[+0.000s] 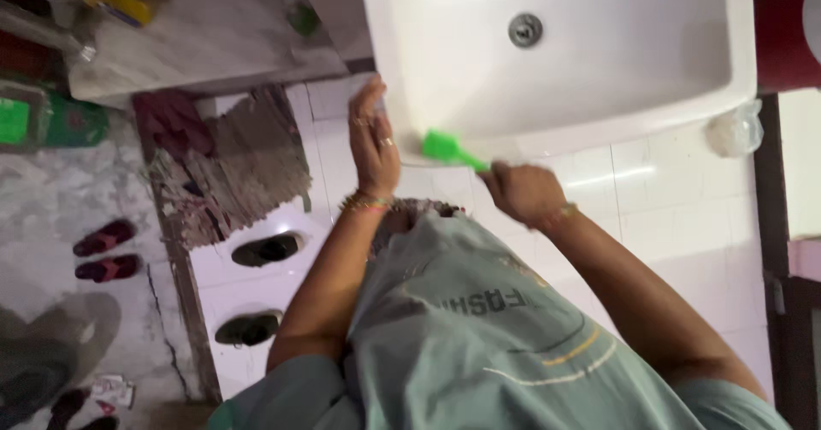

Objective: The person scrubs a white bathroom sink with a green brush, focusing on the basin and faucet. They rinse the sink with water from the tap and wipe the surfaces with their hands.

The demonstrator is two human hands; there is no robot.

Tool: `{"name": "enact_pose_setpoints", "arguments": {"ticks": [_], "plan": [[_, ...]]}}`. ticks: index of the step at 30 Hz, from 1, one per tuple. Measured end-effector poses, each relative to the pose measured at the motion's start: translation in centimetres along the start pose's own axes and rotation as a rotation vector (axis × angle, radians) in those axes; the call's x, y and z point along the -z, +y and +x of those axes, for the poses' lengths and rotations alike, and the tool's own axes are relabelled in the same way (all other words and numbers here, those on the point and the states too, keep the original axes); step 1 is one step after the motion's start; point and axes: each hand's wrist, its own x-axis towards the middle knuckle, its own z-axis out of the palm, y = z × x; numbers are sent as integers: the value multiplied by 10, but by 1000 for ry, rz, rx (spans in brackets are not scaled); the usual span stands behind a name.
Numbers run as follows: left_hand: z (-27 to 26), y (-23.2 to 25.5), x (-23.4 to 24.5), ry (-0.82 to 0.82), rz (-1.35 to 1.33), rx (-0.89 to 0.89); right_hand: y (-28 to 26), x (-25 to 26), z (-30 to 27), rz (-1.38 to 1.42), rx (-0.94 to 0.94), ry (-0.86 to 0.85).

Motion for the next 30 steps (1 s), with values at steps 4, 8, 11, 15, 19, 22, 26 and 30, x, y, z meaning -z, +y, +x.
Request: {"name": "enact_pose_setpoints", "arguments": {"ticks": [4, 8, 11, 15, 19, 22, 26, 30], "plan": [[-6, 1, 14, 54, 279, -316, -26, 19, 22, -140, 106, 79], [-2, -9, 15, -93, 356, -484, -52, 39, 115, -24, 27, 192], [4, -23, 8, -365, 380, -539, -62, 33, 182, 7, 55, 205], [15, -38, -6, -584, 527, -476, -28, 45, 263, -105, 55, 252], [24, -42, -9, -760, 735, -463, 67, 98, 358, 1, -39, 486], [20, -40, -4, -811, 677, -336, 114, 91, 410, 16, -165, 535], [21, -37, -6, -858, 708, -298, 117, 66, 436, -73, 31, 503], [26, -37, -7, -836, 691, -322, 128, 79, 434, -17, -94, 607]]}}
